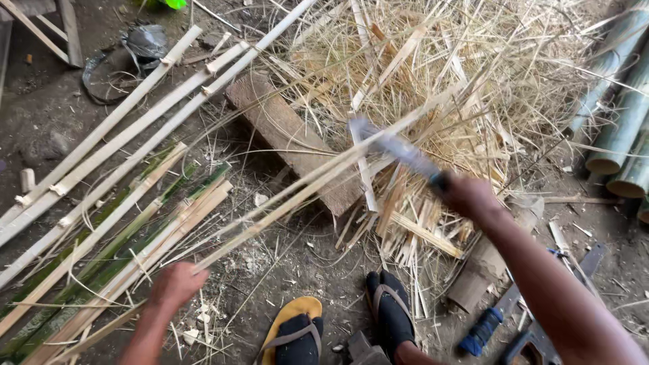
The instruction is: The person uses a machete to split long bamboo poles into thin strips. They hold the bamboo against a wooden block and repeatedly strike it with the machete to separate the material. The resulting strips are placed on the ground.
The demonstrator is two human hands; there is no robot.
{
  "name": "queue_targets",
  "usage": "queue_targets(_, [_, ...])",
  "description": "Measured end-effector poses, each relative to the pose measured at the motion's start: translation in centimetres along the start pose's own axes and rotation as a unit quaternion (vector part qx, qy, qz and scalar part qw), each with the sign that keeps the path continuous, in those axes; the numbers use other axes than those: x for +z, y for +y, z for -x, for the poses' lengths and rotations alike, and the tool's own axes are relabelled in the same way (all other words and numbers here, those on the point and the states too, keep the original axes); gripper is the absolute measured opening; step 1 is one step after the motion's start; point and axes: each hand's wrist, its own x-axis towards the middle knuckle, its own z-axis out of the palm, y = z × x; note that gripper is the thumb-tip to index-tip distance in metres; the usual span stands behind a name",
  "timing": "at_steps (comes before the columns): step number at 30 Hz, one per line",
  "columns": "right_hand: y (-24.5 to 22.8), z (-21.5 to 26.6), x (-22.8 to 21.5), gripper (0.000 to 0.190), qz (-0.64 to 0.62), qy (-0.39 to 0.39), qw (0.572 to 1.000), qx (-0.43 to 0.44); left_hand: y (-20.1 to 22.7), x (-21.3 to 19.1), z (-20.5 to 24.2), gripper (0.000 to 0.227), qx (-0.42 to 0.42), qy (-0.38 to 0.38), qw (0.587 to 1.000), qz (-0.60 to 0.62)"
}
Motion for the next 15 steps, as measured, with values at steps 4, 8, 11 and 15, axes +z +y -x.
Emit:
queue_targets(4, [2.4, -2.5, -1.4, 0.057, -0.251, 0.026, 0.958, 0.134, -3.2, -0.2, 1.2, 0.039, 0.023, 0.074, 0.996, -0.052])
queue_targets(8, [0.0, -2.2, 0.2, 0.057, -0.196, 0.042, 0.978, 0.051, -0.2, -0.5, -1.3, 0.039, 0.014, 0.037, 0.997, -0.061])
queue_targets(11, [-1.1, -2.0, 1.2, 0.058, -0.034, 0.011, 0.999, -0.029, -0.4, -0.9, -1.6, 0.038, -0.003, 0.011, 0.999, -0.045])
queue_targets(15, [2.5, -3.2, -1.1, 0.055, -0.205, 0.084, 0.950, 0.220, -0.7, -0.8, -1.5, 0.038, -0.013, 0.006, 0.999, -0.042])
